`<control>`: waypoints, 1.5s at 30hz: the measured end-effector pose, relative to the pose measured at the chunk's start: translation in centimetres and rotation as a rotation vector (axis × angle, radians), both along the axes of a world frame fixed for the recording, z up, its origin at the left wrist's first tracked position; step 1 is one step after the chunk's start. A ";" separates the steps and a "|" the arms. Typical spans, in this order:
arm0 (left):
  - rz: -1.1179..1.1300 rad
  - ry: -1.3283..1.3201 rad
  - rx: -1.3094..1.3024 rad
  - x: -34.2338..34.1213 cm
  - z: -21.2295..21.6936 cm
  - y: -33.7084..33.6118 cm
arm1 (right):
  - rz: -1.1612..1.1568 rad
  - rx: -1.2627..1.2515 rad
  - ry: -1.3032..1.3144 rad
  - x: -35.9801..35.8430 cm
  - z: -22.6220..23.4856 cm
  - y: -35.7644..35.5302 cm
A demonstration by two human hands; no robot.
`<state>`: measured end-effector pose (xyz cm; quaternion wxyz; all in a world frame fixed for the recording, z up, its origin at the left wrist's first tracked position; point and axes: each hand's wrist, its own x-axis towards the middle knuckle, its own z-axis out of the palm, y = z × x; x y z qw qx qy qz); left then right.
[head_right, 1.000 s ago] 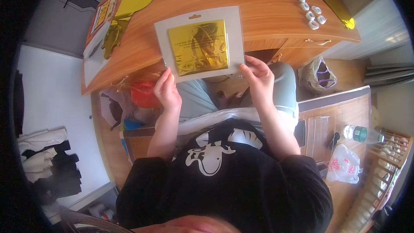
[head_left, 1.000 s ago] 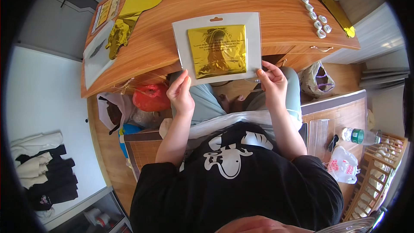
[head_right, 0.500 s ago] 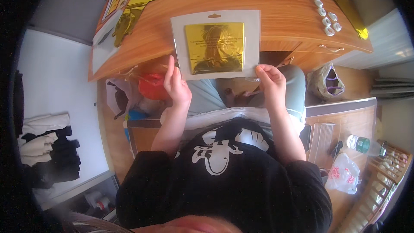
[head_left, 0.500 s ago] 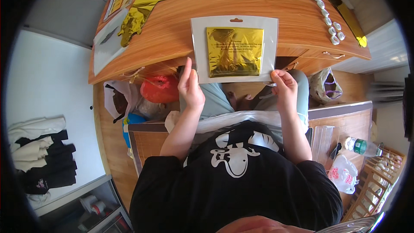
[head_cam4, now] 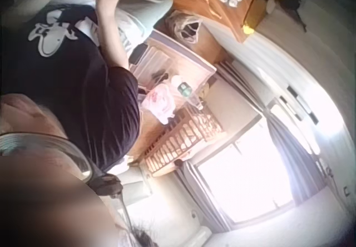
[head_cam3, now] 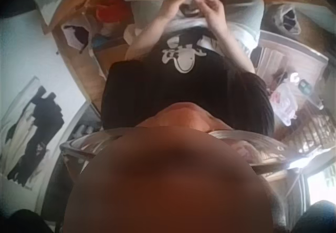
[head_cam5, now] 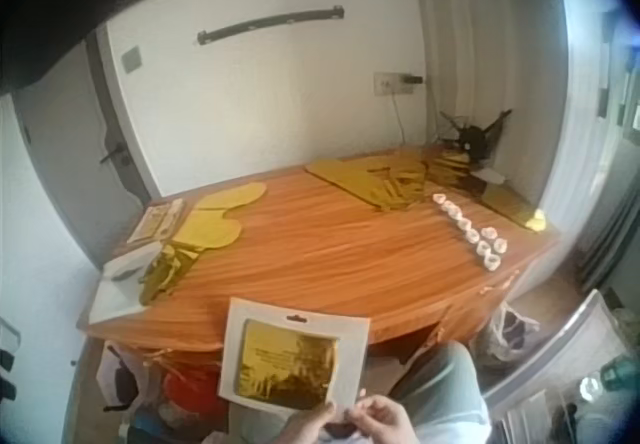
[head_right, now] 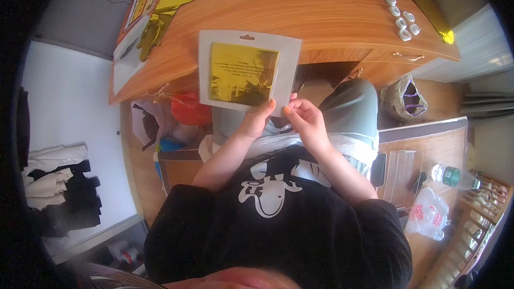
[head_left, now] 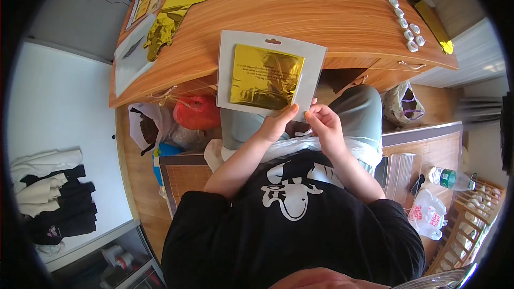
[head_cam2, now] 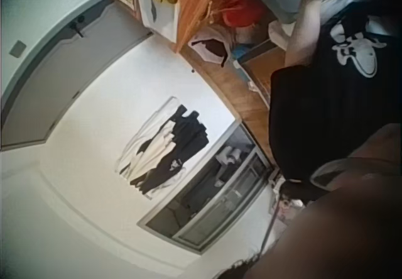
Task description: Folding deflated gold foil balloons on a desk to prepare them for storage or packaging.
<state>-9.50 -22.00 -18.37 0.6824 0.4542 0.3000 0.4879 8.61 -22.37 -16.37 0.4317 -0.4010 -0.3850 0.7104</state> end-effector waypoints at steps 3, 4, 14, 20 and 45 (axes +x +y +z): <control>0.012 -0.059 -0.065 -1.0 -0.8 -0.5 | 0.007 0.009 -0.002 0.4 0.4 0.2; 0.133 -0.122 -0.101 -1.7 -1.4 -0.7 | -0.002 0.000 -0.013 0.6 0.5 0.2; 0.373 -0.311 -0.104 -4.9 0.3 -1.4 | 0.135 0.007 -0.128 4.6 -0.5 0.3; 0.496 -0.123 -0.088 -3.1 -5.6 -2.5 | -0.336 0.610 -1.129 8.5 6.7 -0.9; -0.372 0.341 -0.169 3.0 -2.7 -4.1 | -0.621 -0.303 -2.115 48.7 -5.1 -18.1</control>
